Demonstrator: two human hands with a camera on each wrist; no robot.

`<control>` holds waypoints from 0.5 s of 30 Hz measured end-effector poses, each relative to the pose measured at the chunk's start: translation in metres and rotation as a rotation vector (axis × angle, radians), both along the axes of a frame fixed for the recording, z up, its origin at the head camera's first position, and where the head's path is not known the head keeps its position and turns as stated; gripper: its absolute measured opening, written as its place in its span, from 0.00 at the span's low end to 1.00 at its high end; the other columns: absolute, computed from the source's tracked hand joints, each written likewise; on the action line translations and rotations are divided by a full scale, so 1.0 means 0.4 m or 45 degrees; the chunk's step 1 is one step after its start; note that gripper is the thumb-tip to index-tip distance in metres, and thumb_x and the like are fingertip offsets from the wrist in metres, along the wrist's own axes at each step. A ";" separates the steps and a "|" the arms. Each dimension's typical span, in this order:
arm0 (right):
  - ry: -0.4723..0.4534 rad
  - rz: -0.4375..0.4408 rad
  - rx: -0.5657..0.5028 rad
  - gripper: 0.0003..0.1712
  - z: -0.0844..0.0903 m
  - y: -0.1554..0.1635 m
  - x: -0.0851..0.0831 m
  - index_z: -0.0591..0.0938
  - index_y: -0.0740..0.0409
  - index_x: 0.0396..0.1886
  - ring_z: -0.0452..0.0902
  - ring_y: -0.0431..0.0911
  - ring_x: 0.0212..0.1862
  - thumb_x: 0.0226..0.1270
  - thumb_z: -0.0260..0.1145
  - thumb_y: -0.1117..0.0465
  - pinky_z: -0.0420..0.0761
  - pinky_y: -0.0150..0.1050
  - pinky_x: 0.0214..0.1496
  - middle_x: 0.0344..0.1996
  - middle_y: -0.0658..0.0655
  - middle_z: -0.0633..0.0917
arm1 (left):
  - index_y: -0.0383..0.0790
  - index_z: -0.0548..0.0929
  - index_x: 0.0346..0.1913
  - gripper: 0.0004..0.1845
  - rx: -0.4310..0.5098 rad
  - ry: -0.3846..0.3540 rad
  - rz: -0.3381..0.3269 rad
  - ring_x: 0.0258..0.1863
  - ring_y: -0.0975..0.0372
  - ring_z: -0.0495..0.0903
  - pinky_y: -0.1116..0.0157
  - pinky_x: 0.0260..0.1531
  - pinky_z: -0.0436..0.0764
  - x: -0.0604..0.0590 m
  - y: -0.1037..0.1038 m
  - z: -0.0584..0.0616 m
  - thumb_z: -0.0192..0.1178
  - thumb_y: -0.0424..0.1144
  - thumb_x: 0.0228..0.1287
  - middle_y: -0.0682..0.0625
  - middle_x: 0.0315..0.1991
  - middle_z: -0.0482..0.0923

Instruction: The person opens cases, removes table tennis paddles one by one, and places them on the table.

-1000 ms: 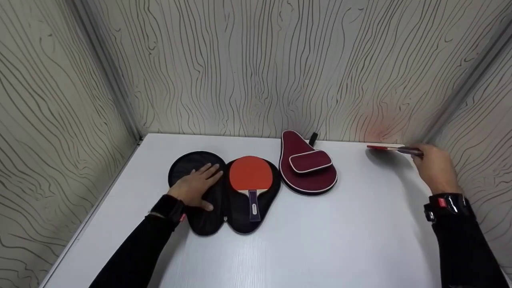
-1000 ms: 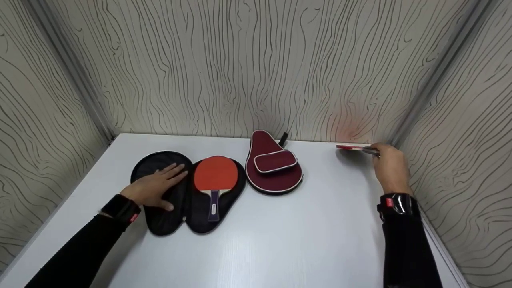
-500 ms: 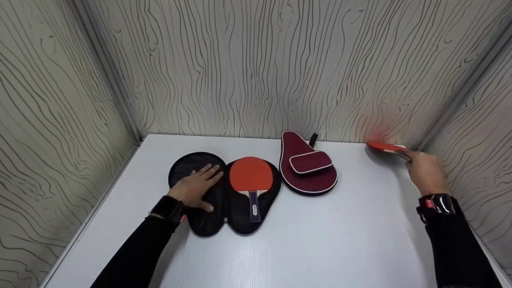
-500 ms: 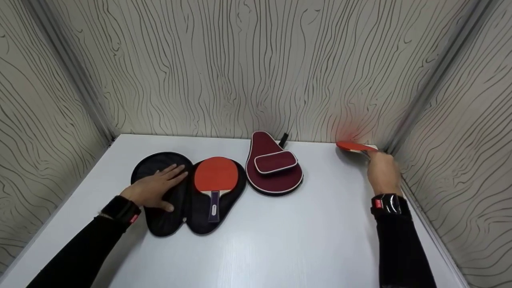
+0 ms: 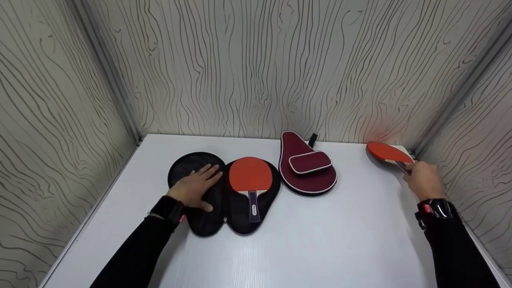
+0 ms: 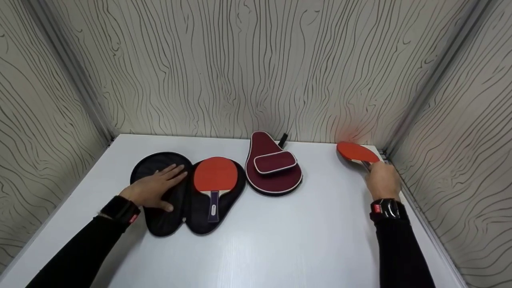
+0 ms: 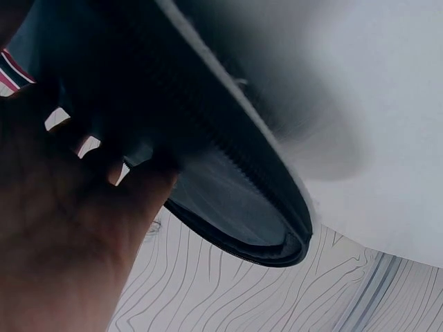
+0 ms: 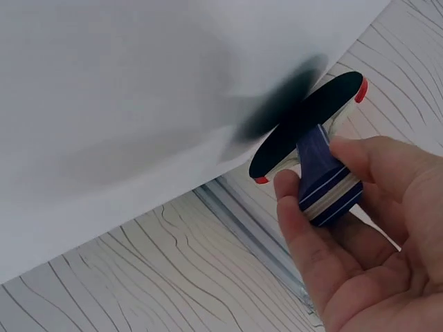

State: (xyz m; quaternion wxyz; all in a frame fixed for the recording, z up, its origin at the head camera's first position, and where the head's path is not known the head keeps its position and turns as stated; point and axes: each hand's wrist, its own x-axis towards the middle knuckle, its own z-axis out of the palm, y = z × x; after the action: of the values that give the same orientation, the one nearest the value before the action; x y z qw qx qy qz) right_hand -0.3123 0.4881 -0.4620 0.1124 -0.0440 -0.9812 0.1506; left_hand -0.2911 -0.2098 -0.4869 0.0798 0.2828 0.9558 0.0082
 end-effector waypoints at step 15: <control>0.079 0.015 -0.030 0.12 -0.029 -0.029 0.004 0.89 0.82 0.50 0.88 0.67 0.30 0.74 0.75 0.74 0.82 0.50 0.25 0.43 0.86 0.90 | 0.34 0.61 0.95 0.61 0.017 0.015 -0.007 0.98 0.37 0.54 0.31 0.90 0.70 0.003 -0.007 -0.001 0.84 0.56 0.71 0.34 0.98 0.53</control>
State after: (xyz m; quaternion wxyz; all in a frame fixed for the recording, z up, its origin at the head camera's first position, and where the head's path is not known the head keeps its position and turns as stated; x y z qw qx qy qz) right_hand -0.3108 0.4765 -0.4737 0.1413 -0.0348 -0.9757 0.1641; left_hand -0.2898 -0.2124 -0.4872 0.0724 0.2862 0.9554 0.0126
